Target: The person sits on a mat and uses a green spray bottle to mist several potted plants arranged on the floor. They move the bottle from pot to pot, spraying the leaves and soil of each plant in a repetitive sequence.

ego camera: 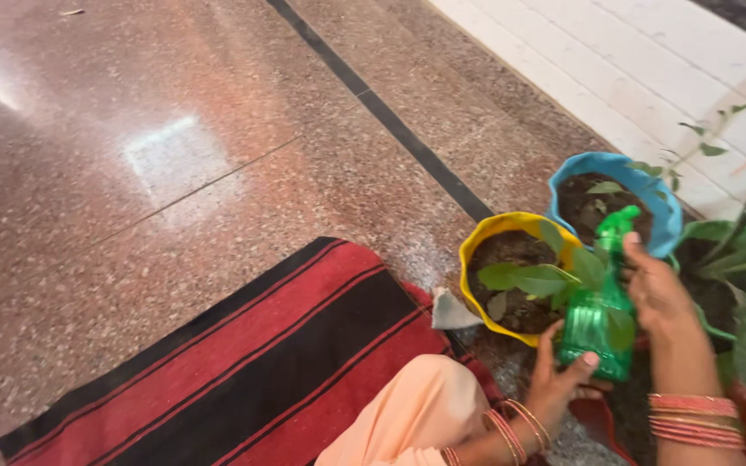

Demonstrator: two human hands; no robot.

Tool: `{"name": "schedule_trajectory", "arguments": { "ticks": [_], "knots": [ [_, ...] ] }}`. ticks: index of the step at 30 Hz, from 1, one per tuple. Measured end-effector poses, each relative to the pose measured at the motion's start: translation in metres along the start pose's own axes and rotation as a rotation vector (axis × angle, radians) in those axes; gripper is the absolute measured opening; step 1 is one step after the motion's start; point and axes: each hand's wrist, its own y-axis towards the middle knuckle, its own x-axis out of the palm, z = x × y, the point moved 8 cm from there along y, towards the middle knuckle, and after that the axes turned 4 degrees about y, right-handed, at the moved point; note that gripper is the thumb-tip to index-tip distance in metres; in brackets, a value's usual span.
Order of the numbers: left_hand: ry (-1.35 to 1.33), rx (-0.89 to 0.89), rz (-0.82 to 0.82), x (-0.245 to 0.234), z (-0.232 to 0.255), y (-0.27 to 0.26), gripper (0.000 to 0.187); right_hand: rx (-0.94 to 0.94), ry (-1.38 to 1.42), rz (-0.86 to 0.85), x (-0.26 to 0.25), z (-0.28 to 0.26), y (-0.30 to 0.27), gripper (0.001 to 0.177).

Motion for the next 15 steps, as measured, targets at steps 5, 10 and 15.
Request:
{"name": "schedule_trajectory", "arguments": {
  "ticks": [5, 10, 15],
  "knots": [
    [-0.052, 0.038, -0.035, 0.007, 0.017, -0.007, 0.085, 0.010, 0.108, 0.019, -0.003, 0.012, 0.023, 0.047],
    [-0.062, 0.050, -0.041, 0.007, 0.014, -0.007, 0.085, -0.004, 0.142, 0.013, 0.013, -0.007, -0.002, 0.034],
    [-0.050, 0.053, -0.095, 0.013, 0.013, -0.018, 0.086, 0.003, 0.142, -0.098, 0.030, -0.018, -0.046, 0.041]
  ]
}}
